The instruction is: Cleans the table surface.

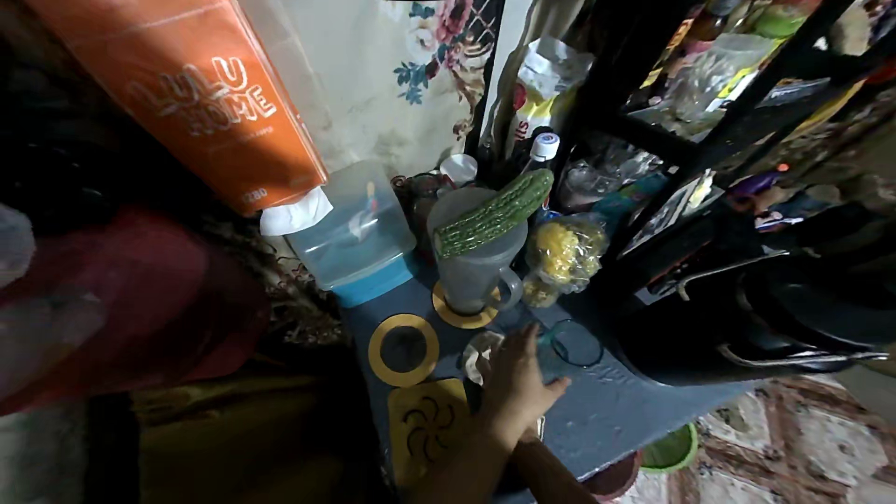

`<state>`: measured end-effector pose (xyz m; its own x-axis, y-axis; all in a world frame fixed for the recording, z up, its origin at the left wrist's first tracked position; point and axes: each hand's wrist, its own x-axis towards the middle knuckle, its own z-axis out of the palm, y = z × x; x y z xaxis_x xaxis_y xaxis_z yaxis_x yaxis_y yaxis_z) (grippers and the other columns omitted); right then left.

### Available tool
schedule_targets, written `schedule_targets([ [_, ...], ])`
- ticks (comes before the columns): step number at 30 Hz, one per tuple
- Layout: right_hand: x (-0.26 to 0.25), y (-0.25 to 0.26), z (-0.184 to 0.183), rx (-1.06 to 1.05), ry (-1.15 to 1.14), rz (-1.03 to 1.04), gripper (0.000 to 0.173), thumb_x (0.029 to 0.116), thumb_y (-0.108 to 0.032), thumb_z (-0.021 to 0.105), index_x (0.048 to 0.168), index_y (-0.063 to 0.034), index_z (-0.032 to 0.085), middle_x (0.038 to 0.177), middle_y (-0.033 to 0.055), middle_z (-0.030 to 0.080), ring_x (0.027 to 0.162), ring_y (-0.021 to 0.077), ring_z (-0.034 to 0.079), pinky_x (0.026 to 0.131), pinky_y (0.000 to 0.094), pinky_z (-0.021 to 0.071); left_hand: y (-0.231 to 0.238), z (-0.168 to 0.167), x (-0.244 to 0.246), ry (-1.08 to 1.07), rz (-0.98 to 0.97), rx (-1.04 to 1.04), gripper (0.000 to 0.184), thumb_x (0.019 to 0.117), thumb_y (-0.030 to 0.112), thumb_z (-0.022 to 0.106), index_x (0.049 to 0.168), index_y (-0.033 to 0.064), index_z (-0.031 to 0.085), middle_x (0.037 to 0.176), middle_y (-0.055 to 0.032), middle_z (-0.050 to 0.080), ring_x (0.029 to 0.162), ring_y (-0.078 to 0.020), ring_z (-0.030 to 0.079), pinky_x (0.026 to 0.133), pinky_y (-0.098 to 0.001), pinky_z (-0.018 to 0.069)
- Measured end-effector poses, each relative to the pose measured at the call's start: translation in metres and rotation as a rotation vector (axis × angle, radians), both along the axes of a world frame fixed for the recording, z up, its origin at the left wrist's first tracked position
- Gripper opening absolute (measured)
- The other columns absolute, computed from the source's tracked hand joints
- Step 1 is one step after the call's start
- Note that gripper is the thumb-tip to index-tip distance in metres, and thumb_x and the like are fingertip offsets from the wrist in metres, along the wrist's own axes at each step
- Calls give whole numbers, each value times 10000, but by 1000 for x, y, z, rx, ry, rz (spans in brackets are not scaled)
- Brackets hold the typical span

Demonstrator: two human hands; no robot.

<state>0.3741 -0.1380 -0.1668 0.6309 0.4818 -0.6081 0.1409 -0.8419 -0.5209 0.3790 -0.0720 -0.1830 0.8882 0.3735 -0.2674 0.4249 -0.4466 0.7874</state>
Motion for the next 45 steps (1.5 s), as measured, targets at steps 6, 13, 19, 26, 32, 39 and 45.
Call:
schedule_targets([
  [6, 27, 8, -124, 260, -613, 337, 435, 1001, -129, 520, 1423, -130, 624, 1604, 138, 433, 1513, 356, 354, 1233, 581, 272, 45, -38, -165, 204, 582, 183, 822, 852, 414, 803, 1498, 31, 469, 1491, -237, 494, 1379, -398, 476, 1131, -529, 418],
  [13, 8, 3, -123, 415, -490, 226, 480, 954, 18, 493, 1402, -79, 635, 1537, 175, 509, 1456, 362, 444, 1224, 537, 328, 30, -60, -233, 383, 773, -87, 1027, 759, 494, 876, 1542, 41, 389, 1437, -259, 522, 1300, -398, 546, 1063, -552, 477],
  [19, 21, -26, -88, 581, -478, -67, 477, 970, 45, 468, 1429, -12, 581, 1489, 225, 539, 1380, 332, 539, 1138, 483, 462, 42, -50, -264, 419, 764, -258, 689, 854, 413, 823, 1391, 64, 568, 1209, -190, 687, 1094, -324, 683, 954, -545, 552],
  [26, -6, -75, -118, 349, -722, 109, 547, 884, -41, 494, 1420, -31, 605, 1533, 255, 481, 1430, 489, 429, 1170, 667, 325, 89, -29, -268, 157, 749, -495, 391, 981, 264, 690, 1313, 69, 622, 1180, -99, 691, 1051, -165, 681, 922, -382, 578],
  [32, -24, -5, -126, 271, -780, 209, 530, 931, -113, 524, 1453, -35, 573, 1557, 253, 452, 1454, 487, 397, 1177, 676, 299, 140, -31, -189, 59, 922, -477, 346, 1033, 254, 625, 1280, 12, 638, 1179, -178, 680, 1076, -249, 667, 940, -438, 550],
  [39, -8, 67, -131, 232, -629, 320, 476, 982, -108, 545, 1454, -61, 578, 1615, 172, 403, 1525, 402, 306, 1225, 636, 224, 157, -61, -153, 127, 869, -462, 425, 1030, 364, 620, 1308, 43, 636, 1252, -213, 652, 1125, -344, 636, 958, -537, 515],
  [45, -9, 61, -128, 306, -596, 388, 472, 940, -37, 549, 1408, -33, 613, 1592, 161, 444, 1512, 398, 336, 1229, 617, 237, 148, -53, -162, 53, 780, -488, 420, 1049, 293, 595, 1367, 19, 576, 1254, -213, 651, 1127, -308, 650, 980, -498, 526],
])
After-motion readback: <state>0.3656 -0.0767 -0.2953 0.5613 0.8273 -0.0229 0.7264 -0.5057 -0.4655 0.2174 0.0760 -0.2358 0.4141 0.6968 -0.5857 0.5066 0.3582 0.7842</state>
